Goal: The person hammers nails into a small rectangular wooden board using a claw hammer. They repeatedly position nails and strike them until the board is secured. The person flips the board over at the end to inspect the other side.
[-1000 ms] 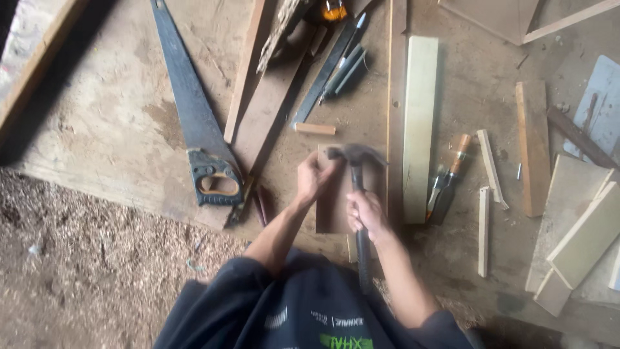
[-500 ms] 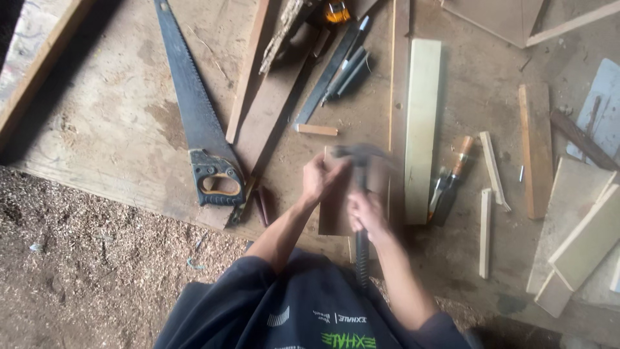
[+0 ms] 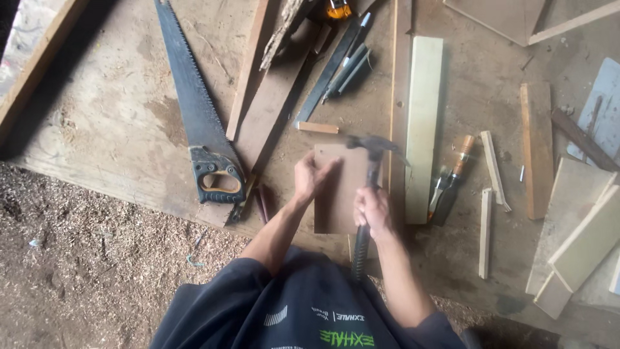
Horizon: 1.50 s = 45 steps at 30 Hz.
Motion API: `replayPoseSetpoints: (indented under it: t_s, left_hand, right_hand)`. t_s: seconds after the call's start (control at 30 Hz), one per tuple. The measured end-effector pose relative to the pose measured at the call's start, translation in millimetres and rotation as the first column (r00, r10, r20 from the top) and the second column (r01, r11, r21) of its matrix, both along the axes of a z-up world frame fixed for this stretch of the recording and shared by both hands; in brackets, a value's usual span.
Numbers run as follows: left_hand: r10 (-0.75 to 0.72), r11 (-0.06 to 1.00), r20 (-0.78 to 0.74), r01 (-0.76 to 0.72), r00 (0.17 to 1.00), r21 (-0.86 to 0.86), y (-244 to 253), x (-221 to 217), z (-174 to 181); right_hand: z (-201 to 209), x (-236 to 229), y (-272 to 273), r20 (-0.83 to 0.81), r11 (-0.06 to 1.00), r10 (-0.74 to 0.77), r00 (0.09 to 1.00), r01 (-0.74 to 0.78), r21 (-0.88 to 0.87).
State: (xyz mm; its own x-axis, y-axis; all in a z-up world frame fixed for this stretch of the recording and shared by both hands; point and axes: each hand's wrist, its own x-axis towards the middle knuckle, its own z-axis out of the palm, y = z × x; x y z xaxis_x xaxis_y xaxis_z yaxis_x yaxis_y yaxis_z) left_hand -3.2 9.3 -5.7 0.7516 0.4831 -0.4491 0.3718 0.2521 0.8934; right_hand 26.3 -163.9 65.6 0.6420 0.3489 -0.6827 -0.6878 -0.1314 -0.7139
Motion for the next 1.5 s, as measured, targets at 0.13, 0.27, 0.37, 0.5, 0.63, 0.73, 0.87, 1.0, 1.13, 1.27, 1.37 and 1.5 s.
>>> replayPoseSetpoints:
  t_s: [0.13, 0.27, 0.37, 0.5, 0.63, 0.73, 0.87, 1.0, 1.13, 1.27, 1.37, 1.5]
  left_hand:
    - [-0.015, 0.999, 0.064, 0.012, 0.998, 0.049, -9.5, -1.9, -0.3]
    - [-0.008, 0.999, -0.012, 0.007, 1.000, -0.049, 0.6, 1.4, 4.3]
    - [-0.020, 0.999, -0.025, 0.020, 0.999, -0.026, 4.0, 0.5, 5.7]
    - [0.059, 0.994, 0.180, -0.041, 0.982, -0.105, 1.7, 5.3, 5.5]
    - [0.039, 0.998, -0.003, -0.039, 0.999, -0.053, 6.1, 2.1, 6.0]
    - [-0.013, 0.998, -0.060, 0.009, 0.998, -0.064, -2.7, 2.2, 10.2]
    - [0.034, 0.996, 0.064, -0.029, 0.997, -0.082, 1.5, 1.9, 5.4]
    - [-0.023, 0.999, 0.046, 0.021, 0.999, 0.045, 1.4, 2.9, -8.2]
    - [-0.018, 1.000, 0.017, 0.018, 1.000, -0.001, -0.9, 4.5, -11.2]
    - [0.001, 0.997, 0.048, -0.004, 0.999, 0.075, -2.9, 0.8, -9.4]
    - [-0.060, 0.997, -0.013, 0.060, 0.998, 0.050, -3.6, 4.7, -11.3]
    - [-0.001, 1.000, 0.066, 0.000, 0.998, 0.027, -4.2, 6.0, -19.0]
  right_hand:
    - [-2.5, -7.3, -5.7, -0.010, 0.977, 0.155, 0.988, -0.155, -0.146]
    - [-5.9, -1.2, -5.1, 0.046, 0.997, 0.068, 0.997, -0.066, -0.038]
    - [-6.4, -3.4, -2.3, 0.011, 0.982, 0.170, 0.985, -0.169, -0.079]
    - [-2.1, 0.6, -2.8, 0.004, 0.977, 0.165, 0.986, -0.163, -0.137]
    - [-8.8, -1.5, 1.2, 0.007, 0.993, 0.108, 0.994, -0.108, -0.054]
    - [-19.8, -6.7, -6.9, 0.008, 0.975, 0.186, 0.982, -0.184, -0.122]
    - [-30.9, -5.7, -21.5, 0.302, 0.935, 0.241, 0.922, -0.137, -0.327]
    - [-23.3, -4.4, -35.7, 0.748, 0.796, 0.590, 0.303, -0.060, -0.603]
    - [-2.2, -12.3, -22.0, 0.596, 0.737, 0.628, 0.501, -0.136, -0.662]
    - [11.8, -18.2, -7.5, 0.862, 0.903, 0.425, 0.274, -0.059, -0.427]
    - [11.1, -12.8, -4.8, 0.575, 0.668, 0.711, 0.404, -0.135, -0.732]
    - [13.3, -14.8, -15.0, 0.734, 0.799, 0.570, 0.369, -0.039, -0.600]
